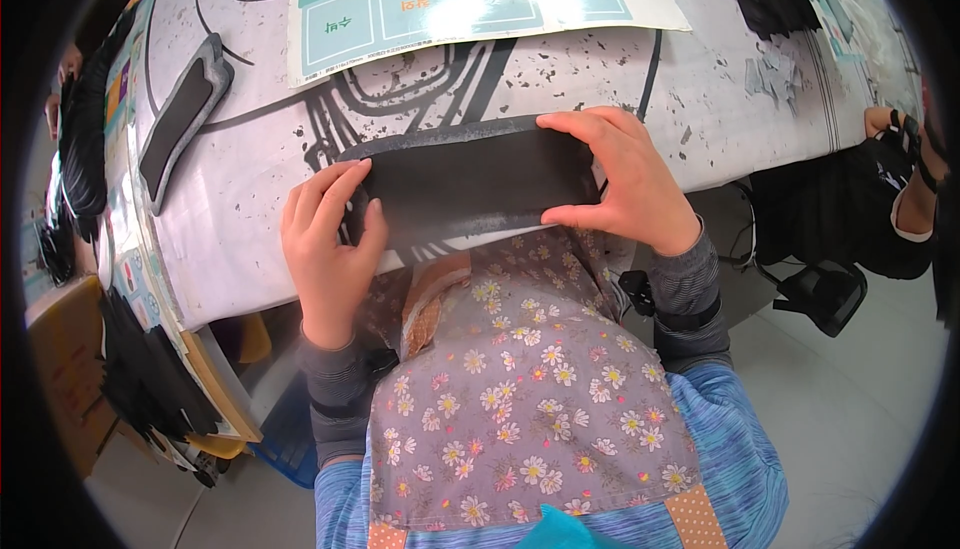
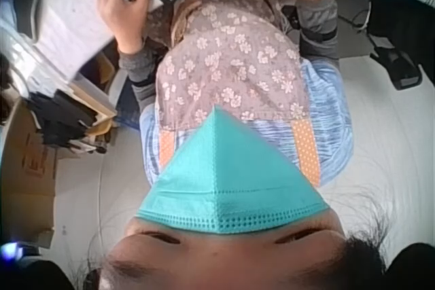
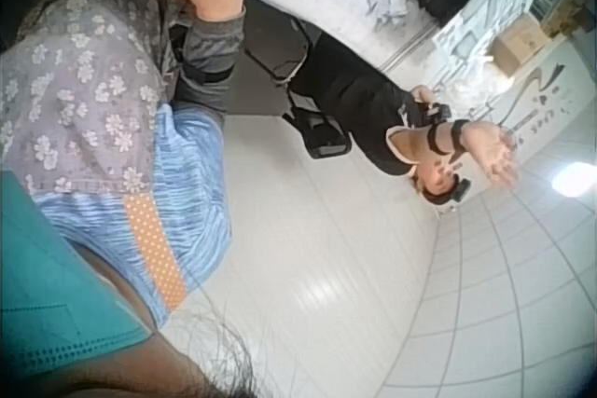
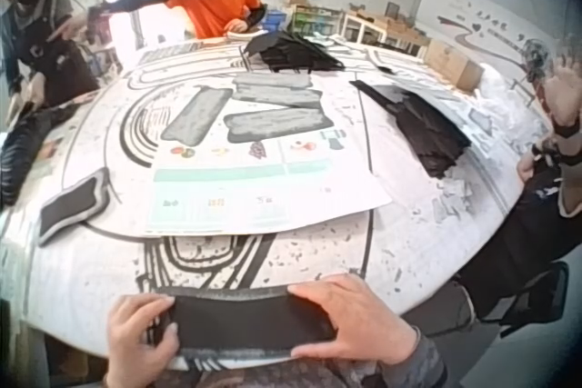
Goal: Folding and pressing the edges of shoe fabric components on a work table.
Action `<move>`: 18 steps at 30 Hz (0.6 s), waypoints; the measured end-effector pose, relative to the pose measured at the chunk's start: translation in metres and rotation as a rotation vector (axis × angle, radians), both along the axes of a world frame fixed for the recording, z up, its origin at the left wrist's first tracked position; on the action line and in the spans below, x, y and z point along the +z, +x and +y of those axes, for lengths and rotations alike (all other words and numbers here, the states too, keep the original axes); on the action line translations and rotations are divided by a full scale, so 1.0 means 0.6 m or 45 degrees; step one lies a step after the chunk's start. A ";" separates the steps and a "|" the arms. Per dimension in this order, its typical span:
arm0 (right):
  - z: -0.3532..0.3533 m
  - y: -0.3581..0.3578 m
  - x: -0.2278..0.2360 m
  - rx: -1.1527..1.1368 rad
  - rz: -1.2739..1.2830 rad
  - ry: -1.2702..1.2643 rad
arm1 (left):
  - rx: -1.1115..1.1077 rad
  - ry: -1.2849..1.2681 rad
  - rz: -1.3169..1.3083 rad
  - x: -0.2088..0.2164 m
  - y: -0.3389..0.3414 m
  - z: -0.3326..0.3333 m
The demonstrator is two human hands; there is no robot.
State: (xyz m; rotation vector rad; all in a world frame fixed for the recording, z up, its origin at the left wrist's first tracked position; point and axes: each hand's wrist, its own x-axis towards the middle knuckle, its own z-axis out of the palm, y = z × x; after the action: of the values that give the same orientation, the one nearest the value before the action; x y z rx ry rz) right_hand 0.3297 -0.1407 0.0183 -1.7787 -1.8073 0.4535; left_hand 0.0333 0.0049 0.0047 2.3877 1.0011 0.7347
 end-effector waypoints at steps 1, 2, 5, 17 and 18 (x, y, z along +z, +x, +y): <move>0.000 0.000 0.000 -0.001 0.000 0.001 | 0.001 0.003 -0.003 0.000 0.000 0.000; 0.000 0.001 -0.001 -0.007 0.003 -0.001 | 0.002 0.006 -0.006 0.000 0.001 0.001; 0.000 0.004 -0.003 0.003 -0.012 0.011 | -0.004 0.027 -0.009 -0.001 0.001 0.003; -0.029 0.008 -0.004 0.042 -0.202 0.079 | -0.012 0.000 0.015 0.002 -0.001 -0.008; -0.036 0.008 -0.001 0.029 -0.300 0.067 | -0.012 0.004 0.015 0.001 0.000 -0.010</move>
State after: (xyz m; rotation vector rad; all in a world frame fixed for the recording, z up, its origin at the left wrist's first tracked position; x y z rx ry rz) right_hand 0.3344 -0.1620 0.0175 -1.8403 -1.9805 0.2088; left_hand 0.0330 -0.0010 0.0053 2.4004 0.9931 0.7202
